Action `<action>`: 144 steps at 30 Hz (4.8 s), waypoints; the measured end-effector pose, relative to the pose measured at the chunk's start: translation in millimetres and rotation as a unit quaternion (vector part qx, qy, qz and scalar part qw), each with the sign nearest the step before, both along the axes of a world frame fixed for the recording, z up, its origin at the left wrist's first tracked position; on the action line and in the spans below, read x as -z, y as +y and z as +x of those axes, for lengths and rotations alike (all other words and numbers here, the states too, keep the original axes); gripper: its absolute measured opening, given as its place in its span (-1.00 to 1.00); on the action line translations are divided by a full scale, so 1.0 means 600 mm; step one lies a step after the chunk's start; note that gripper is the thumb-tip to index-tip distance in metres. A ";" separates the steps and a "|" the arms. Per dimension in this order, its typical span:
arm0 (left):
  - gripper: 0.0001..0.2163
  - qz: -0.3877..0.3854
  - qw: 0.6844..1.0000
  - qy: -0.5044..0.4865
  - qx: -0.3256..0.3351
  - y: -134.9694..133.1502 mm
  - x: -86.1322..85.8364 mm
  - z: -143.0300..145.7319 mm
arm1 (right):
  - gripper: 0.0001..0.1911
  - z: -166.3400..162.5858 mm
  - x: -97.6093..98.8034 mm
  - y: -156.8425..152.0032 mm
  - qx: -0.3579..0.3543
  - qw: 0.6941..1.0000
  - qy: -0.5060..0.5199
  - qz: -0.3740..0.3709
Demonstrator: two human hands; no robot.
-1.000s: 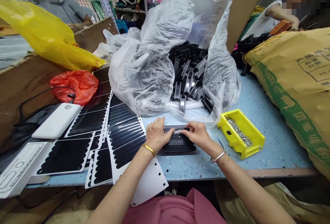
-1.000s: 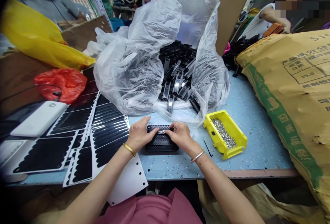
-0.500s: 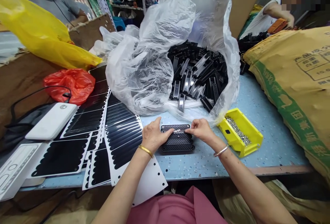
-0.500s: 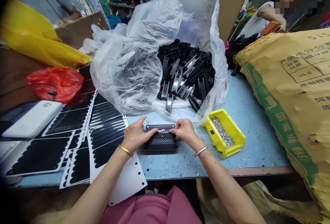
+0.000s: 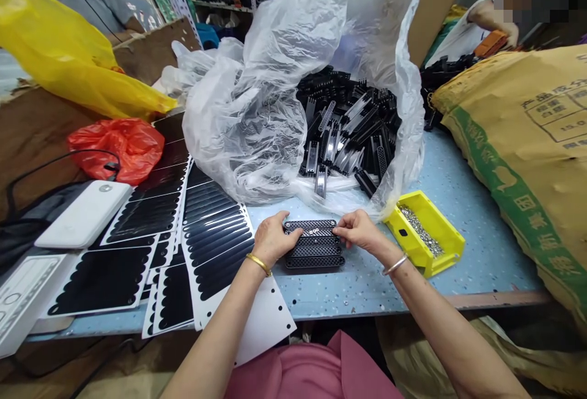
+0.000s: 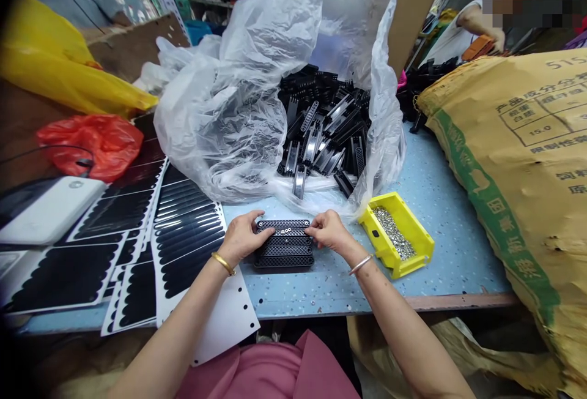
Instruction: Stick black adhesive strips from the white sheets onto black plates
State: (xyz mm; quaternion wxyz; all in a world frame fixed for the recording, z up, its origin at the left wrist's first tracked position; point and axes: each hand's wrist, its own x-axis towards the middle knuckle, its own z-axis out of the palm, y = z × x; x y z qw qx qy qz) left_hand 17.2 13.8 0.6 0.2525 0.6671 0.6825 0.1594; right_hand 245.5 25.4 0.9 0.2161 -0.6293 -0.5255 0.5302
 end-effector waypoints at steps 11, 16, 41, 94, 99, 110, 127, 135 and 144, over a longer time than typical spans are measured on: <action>-0.55 -0.150 0.953 -0.261 -0.036 0.011 -0.001 -0.031 | -0.81 0.004 -0.005 -0.002 0.038 0.996 0.065 -0.049; -0.60 -0.190 0.909 -0.369 -0.040 0.011 -0.003 -0.045 | -0.82 0.004 -0.005 -0.002 0.031 0.995 0.079 -0.049; -0.66 -0.240 0.861 -0.448 0.007 0.028 0.014 -0.054 | -0.64 0.019 0.000 -0.004 -0.006 0.991 0.116 -0.070; -0.64 0.035 0.998 0.028 -0.039 -0.079 -0.001 -0.027 | -0.57 -0.002 0.003 -0.091 0.071 0.943 -0.280 0.165; -0.60 -0.007 0.997 0.082 0.005 -0.067 0.001 0.000 | -0.58 -0.037 0.013 -0.089 0.063 0.947 -0.278 0.148; -0.66 -0.039 0.999 -0.016 0.014 -0.047 0.009 -0.027 | -0.70 -0.008 0.012 -0.076 0.096 0.994 0.001 0.055; -0.73 -0.234 0.925 -0.298 0.035 -0.017 -0.001 -0.050 | -0.76 0.002 -0.003 -0.051 0.032 0.998 0.052 -0.030; -0.74 -0.298 0.879 -0.372 0.028 -0.005 -0.005 -0.059 | -0.72 0.003 0.002 -0.054 0.027 0.997 0.064 -0.014; -0.71 -0.293 0.880 -0.368 0.067 -0.007 -0.013 -0.067 | -0.71 0.004 0.002 -0.055 0.034 0.997 0.074 -0.012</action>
